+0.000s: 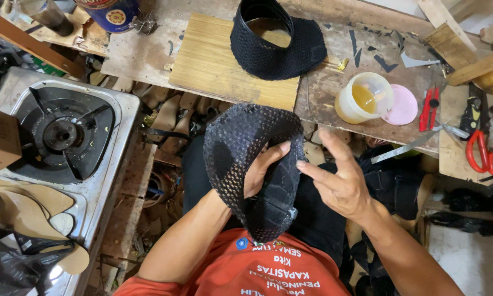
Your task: The person repeatedly dips fingers into a small container of yellow liquid and rubs it onto the inner surface of a black woven visor. The person rotates the visor to cover different areas and occasionally places it on the workbench before resuming application.
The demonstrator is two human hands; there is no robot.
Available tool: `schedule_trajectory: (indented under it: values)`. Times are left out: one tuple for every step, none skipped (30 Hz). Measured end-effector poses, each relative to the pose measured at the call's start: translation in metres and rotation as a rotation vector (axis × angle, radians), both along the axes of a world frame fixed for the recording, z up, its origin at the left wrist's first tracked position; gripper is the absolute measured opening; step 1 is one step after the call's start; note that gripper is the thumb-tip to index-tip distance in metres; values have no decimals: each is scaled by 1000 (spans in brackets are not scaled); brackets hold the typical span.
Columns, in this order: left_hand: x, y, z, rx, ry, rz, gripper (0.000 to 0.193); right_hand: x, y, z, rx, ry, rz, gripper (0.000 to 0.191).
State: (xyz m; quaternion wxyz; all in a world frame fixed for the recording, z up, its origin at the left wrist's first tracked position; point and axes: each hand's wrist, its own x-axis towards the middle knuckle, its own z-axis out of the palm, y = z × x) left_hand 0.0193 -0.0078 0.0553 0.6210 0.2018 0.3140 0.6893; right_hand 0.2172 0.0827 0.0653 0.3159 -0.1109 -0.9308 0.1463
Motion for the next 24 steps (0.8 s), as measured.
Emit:
schedule_trajectory:
  values:
    - [-2, 0, -1, -24, 47, -7, 19, 0, 0, 1, -16, 7, -4, 53]
    - [-3, 0, -2, -49, 94, -18, 18, -1, 0, 2, -5, 2, -15, 51]
    - [-3, 0, -5, 2, 184, 7, 20, -2, 0, 3, 7, -4, -29, 50]
    - [-4, 1, -9, 55, 276, 34, 22, -2, -1, 3, 21, -9, -41, 49]
    - [-7, 3, -15, 110, 369, 63, 24, -3, -1, 4, 23, -5, -12, 46]
    - [-11, 7, -23, 161, 564, 122, 25, -3, -2, 4, 25, 0, 18, 44]
    - [-16, 10, -31, 211, 758, 182, 26, -2, -4, 4, 27, 3, 49, 42]
    - [-20, 13, -41, 260, 953, 244, 28, -2, -6, 5, -24, 26, 41, 43]
    - [-20, 16, -50, 187, 619, 203, 24, -1, -8, 5, -78, 48, 31, 43]
    - [-18, 19, -58, 114, 282, 154, 20, 0, -11, 5, -133, 68, 15, 44]
    - [-16, 21, -64, 41, -55, 99, 17, 0, -15, 5, -343, 92, 17, 45]
    - [-16, 21, -67, 26, -70, 90, 18, -1, -19, 4, -550, 118, 20, 48]
    - [-15, 22, -67, 12, -83, 81, 19, -3, -23, 3, -757, 146, 23, 51]
    - [-14, 22, -64, -1, -95, 72, 21, -5, -26, 2, -820, 142, -14, 56]
    - [-12, 21, -59, 11, 114, 84, 22, -8, -29, 1, -884, 140, -50, 60]
    - [-10, 19, -52, 25, 324, 95, 25, -10, -31, 1, -949, 138, -87, 64]
    - [-8, 17, -43, 40, 533, 104, 29, -12, -31, 2, -987, 202, -77, 67]
    - [-6, 12, -35, 7, 303, 1, 27, -13, -31, 3, -1023, 266, -66, 70]
    - [-4, 3, -29, -26, 74, -101, 26, -14, -30, 4, -1057, 330, -54, 73]
    - [-2, -3, -23, -63, -156, -201, 25, -14, -29, 6, -1077, 304, -48, 73]
    - [0, -6, -21, -73, -163, -220, 23, -13, -26, 8, -1097, 277, -42, 73]
    - [1, -7, -21, -82, -169, -237, 21, -13, -23, 10, -1117, 250, -35, 72]
    - [0, -8, -23, -93, -177, -254, 19, -12, -18, 12, -1085, 155, -59, 65]
    - [-1, -9, -27, -102, -131, -212, 19, -10, -11, 15, -1054, 59, -83, 57]
